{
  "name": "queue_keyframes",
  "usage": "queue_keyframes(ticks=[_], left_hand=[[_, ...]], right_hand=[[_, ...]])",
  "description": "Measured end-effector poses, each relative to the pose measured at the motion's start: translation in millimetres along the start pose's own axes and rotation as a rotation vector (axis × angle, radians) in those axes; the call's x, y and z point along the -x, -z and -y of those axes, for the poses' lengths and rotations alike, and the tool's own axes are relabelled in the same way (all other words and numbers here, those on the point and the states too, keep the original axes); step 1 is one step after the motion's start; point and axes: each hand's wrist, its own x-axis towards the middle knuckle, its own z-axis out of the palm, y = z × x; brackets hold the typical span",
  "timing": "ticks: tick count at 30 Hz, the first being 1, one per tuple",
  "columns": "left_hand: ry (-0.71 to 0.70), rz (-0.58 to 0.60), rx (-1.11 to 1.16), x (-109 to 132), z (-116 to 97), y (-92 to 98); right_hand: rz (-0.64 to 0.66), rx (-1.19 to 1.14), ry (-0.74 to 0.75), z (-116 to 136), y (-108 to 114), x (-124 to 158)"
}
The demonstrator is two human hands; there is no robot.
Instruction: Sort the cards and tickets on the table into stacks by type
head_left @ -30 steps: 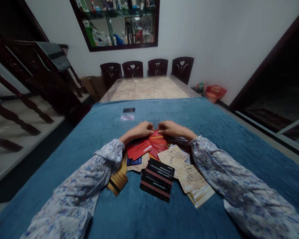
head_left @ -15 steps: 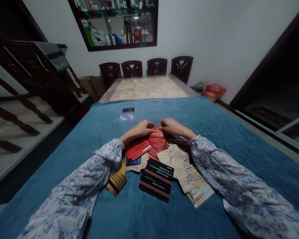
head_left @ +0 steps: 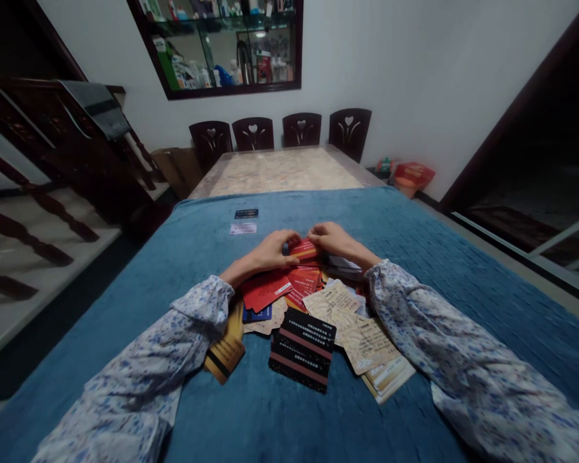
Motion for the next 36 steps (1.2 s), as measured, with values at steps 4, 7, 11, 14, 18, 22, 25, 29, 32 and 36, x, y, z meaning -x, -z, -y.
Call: queue_keyframes(ticks=[4,7,11,14,18,22,25,29,32,36], left_hand=[[-0.008,0.001,-0.059,4,-1,3.3],[0.002,0.008,-0.047,7,-2,5.3],[0.040,0.014,0.027,8,0,8.0],[0.082,0.031,0.078,7,4,8.6],[0.155,0.048,0.076,6,8,8.0],[0.155,0.039,0.107,5,13,7.1],[0.149,0.040,0.140,3,19,6.0],[0.154,0.039,0.174,2,26,4.4],[0.153,0.037,0.182,2,26,4.2],[0.157,0.028,0.163,3,26,5.1]], right_hand=[[0.003,-0.102,-0.001,-3,-2,0],[0.015,-0.096,0.028,-5,-1,-1],[0.022,-0.026,0.057,-4,4,-3],[0.036,-0.032,0.055,-2,9,0],[0.093,-0.177,0.078,1,16,6],[0.146,-0.211,0.134,2,20,9],[0.143,-0.152,0.167,1,20,7],[0.095,-0.048,0.170,-1,14,4],[0.072,0.034,0.195,-2,10,3],[0.042,0.120,0.217,-1,6,4]])
